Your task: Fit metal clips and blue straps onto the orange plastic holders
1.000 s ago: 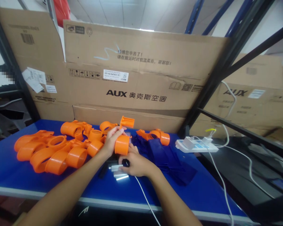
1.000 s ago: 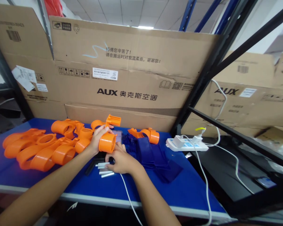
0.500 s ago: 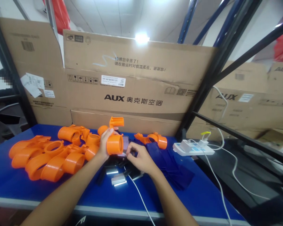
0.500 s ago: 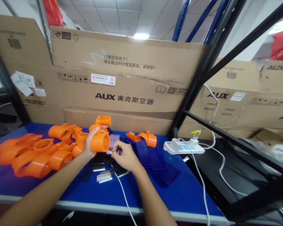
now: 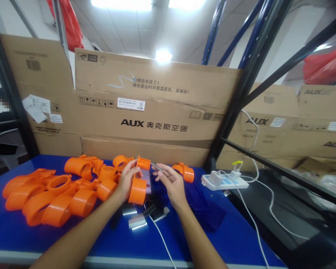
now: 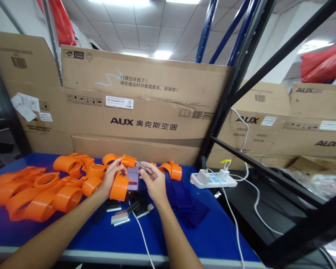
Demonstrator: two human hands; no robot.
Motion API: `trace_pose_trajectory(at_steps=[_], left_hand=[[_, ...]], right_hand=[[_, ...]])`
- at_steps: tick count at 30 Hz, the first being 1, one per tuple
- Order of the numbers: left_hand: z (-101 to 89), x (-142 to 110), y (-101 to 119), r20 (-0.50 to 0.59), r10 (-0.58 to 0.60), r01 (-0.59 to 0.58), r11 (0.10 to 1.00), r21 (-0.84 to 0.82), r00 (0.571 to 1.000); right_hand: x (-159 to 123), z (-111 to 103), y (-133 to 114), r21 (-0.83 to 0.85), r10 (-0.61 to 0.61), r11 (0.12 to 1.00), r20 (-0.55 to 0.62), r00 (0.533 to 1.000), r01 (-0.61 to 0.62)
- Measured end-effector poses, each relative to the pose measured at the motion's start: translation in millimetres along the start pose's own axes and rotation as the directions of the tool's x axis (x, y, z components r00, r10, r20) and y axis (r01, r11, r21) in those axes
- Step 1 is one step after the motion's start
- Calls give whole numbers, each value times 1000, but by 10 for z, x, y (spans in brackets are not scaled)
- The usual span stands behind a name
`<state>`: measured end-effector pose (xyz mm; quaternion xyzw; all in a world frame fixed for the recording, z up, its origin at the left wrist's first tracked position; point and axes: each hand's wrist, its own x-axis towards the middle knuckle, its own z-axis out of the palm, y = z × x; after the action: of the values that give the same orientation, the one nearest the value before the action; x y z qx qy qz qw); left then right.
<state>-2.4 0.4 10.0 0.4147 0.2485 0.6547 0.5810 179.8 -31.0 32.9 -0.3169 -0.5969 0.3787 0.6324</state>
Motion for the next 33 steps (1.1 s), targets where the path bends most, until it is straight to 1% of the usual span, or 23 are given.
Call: trace_pose_trajectory(at_steps=[2,6,10,14,25,33], left_hand=[[7,2,-11,6,-22,22,1000,20,1000],[12,-10,-26,29,-62,61,998,24,998],[18,-36,-43,44,-67,65,997,29,997],[27,-58,-58,48,-70,68,997,45,996],[38,-93,-36,90,-51,47,998,45,995],[35,-82,-51,71,-36,32,998,53,997]], right_hand=[[3,-4,21,-12,-6,1000,-35,999,5],[31,-33,84,-98,-43,995,-145,989,29],[56,-39,96,-61,-37,998,-198,980,25],[66,-22,90,-13,-12,1000,-190,982,10],[77,-44,111,23,48,999,-166,985,-44],[67,-57,119,34,58,998,-125,991,-54]])
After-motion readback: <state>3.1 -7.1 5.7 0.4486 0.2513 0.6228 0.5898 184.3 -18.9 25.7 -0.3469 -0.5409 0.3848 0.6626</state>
